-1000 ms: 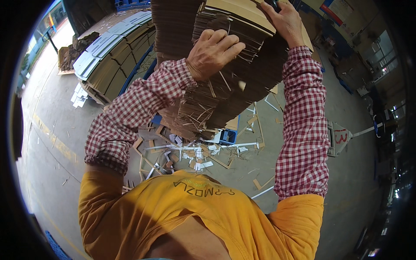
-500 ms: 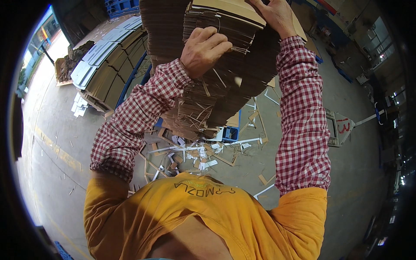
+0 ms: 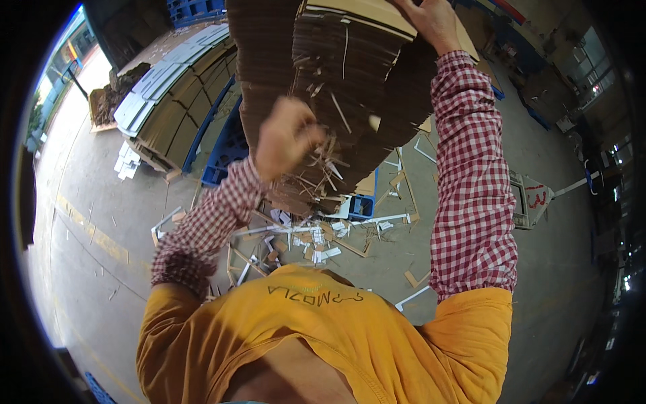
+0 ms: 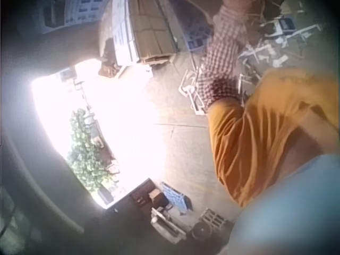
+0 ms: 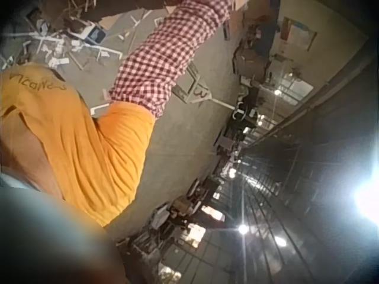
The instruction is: Trim and remove excess edges or plastic strips from a large stack of cardboard sheets using a handheld cutter.
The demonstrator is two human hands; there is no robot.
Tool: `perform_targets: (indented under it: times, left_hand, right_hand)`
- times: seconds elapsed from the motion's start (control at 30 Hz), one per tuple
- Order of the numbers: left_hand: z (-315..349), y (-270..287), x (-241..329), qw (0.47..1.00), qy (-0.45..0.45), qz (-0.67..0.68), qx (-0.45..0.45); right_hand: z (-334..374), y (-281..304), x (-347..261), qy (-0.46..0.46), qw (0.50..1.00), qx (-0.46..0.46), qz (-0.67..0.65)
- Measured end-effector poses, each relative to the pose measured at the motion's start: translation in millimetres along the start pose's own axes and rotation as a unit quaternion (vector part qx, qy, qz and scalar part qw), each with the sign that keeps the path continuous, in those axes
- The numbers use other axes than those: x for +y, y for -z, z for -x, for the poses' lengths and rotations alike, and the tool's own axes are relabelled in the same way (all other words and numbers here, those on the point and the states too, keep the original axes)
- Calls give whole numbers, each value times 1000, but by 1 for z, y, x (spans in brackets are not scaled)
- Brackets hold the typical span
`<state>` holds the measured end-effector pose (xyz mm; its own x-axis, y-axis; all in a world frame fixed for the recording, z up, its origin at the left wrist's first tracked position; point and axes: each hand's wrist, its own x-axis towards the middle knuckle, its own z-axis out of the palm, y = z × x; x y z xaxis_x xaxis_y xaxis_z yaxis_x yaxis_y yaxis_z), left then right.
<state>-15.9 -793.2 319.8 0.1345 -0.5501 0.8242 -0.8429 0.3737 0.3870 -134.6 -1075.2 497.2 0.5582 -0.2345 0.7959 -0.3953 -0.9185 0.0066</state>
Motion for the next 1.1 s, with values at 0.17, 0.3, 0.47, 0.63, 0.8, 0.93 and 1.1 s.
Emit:
perform_targets:
  times: [0.17,0.3,0.47,0.63,0.8,0.93,1.1]
  left_hand:
    - [-55,-20,-9,957,131,-185,179]
    - [-52,-22,-36,965,78,-169,184]
    - [-32,20,-35,984,9,-127,126]
    - [-57,19,-17,967,12,-229,109]
    - [-52,-6,-25,970,-92,-224,-1]
    - [-6,-10,-33,990,-76,-120,-9]
    - [-26,19,-17,974,116,-184,54]
  right_hand:
    - [9,9,-17,10,987,159,-37]
    - [70,38,-80,-40,936,272,-221]
    - [173,66,-151,-294,828,3,-478]
    - [204,47,-158,-343,776,-165,-503]
    - [204,41,-156,-373,768,-175,-490]
    - [207,48,-150,-397,778,-201,-443]
    - [187,35,-164,-343,802,-235,-429]
